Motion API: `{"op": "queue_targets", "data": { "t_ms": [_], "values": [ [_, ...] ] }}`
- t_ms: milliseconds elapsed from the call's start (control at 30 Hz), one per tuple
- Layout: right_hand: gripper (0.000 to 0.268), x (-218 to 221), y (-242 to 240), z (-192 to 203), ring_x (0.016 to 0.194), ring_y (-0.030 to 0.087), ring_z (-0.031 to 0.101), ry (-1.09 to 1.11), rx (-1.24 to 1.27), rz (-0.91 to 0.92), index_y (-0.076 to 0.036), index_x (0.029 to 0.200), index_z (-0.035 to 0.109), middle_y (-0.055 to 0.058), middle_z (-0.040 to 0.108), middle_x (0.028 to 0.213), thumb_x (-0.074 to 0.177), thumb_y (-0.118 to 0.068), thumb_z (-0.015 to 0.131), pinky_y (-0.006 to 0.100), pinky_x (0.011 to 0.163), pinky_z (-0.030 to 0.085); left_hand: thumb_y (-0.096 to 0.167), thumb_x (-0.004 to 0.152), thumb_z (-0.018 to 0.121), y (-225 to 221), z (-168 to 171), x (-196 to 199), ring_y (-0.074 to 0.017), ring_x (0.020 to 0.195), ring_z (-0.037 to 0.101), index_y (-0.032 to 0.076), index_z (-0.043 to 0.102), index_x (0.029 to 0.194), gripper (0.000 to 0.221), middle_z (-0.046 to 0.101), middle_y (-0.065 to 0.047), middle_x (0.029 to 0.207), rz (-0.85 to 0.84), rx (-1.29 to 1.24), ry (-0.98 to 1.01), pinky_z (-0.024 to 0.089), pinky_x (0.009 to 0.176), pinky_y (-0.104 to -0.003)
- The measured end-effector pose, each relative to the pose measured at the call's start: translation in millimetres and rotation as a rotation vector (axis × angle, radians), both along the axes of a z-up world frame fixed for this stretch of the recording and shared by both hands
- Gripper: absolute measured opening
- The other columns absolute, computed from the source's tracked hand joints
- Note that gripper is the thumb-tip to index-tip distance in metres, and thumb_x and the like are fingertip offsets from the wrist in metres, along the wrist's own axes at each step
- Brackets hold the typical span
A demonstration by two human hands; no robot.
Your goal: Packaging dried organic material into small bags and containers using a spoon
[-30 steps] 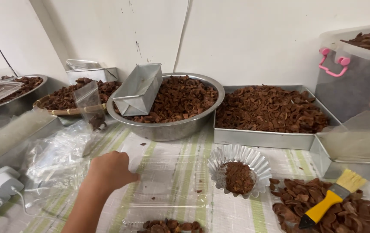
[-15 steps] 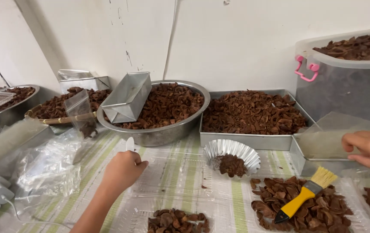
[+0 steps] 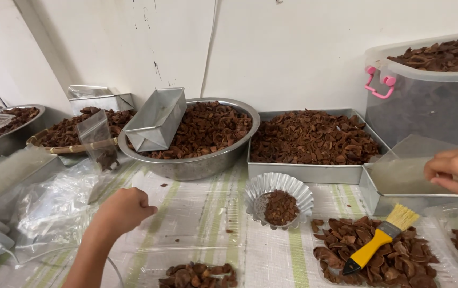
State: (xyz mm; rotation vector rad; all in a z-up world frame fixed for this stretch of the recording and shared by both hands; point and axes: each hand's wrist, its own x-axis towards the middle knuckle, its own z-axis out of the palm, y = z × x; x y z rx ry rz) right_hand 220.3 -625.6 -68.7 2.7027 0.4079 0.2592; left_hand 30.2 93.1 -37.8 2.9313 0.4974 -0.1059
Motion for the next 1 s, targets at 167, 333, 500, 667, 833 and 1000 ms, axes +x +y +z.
{"op": "queue_targets", "data": {
  "t_ms": [167, 333, 500, 667, 833, 1000],
  "values": [
    [0.014, 46.4, -48.1, -14.5, 0.076, 0.005, 0.076, -0.119, 0.221, 0.177, -0.041, 0.091, 0.074, -0.018, 0.075, 0.081, 0.085, -0.043, 0.062, 0.023, 0.079, 0.056, 0.036, 0.094, 0.069, -7.3, -1.2, 2.2, -0.0173, 0.055, 0.065, 0.009, 0.066, 0.071, 0.036, 0.076, -0.006, 0.063, -0.041, -0.129, 0.01, 0.048, 0.06, -0.032],
    [0.015, 60.5, -66.1, -11.4, 0.066, 0.013, 0.07, -0.2, 0.402, 0.31, -0.031, 0.083, 0.074, -0.008, 0.068, 0.066, 0.084, -0.039, 0.062, 0.028, 0.072, 0.051, 0.029, 0.096, 0.07, -25.1, 5.3, -5.6, -0.0136, 0.045, 0.053, 0.006, 0.057, 0.052, 0.051, 0.064, -0.004, 0.045, -0.135, -0.264, 0.034, 0.051, 0.06, -0.028],
    [0.022, 77.8, -79.6, 6.1, 0.082, 0.016, 0.073, -0.352, 0.151, 0.321, -0.03, 0.099, 0.071, -0.005, 0.069, 0.077, 0.095, -0.041, 0.053, 0.028, 0.08, 0.054, 0.04, 0.097, 0.065, -27.9, 10.1, -6.9, -0.018, 0.047, 0.055, 0.005, 0.057, 0.053, 0.057, 0.062, -0.007, 0.047, -0.086, -0.203, 0.002, 0.046, 0.059, -0.031],
    [0.017, 61.5, -69.0, 21.8, 0.081, 0.017, 0.072, -0.374, 0.368, 0.372, -0.022, 0.096, 0.075, -0.003, 0.072, 0.08, 0.089, -0.034, 0.065, 0.029, 0.085, 0.053, 0.043, 0.096, 0.064, -27.8, 8.6, -4.2, -0.0195, 0.05, 0.062, 0.005, 0.062, 0.061, 0.052, 0.061, -0.008, 0.055, -0.037, -0.181, -0.025, 0.045, 0.055, -0.032],
    [0.021, 33.9, -45.3, 34.5, 0.05, 0.011, 0.057, -0.279, 0.565, 0.475, -0.021, 0.061, 0.072, -0.007, 0.059, 0.051, 0.064, -0.038, 0.084, 0.026, 0.062, 0.046, 0.045, 0.098, 0.062, -31.1, 12.7, -7.3, -0.0171, 0.052, 0.064, 0.007, 0.078, 0.072, 0.048, 0.062, -0.005, 0.057, -0.03, -0.156, -0.041, 0.044, 0.057, -0.03],
    [0.047, -3.5, -14.2, 56.6, 0.039, 0.02, 0.037, 0.169, 0.917, 0.242, 0.007, 0.043, 0.069, 0.012, 0.05, 0.041, 0.047, -0.004, 0.114, 0.033, 0.041, 0.027, 0.046, 0.097, 0.065, -25.3, 4.9, -4.0, -0.0177, 0.049, 0.035, 0.007, 0.063, 0.059, 0.055, 0.043, -0.005, 0.052, -0.036, -0.148, -0.117, 0.027, 0.055, -0.031]
  ]
}}
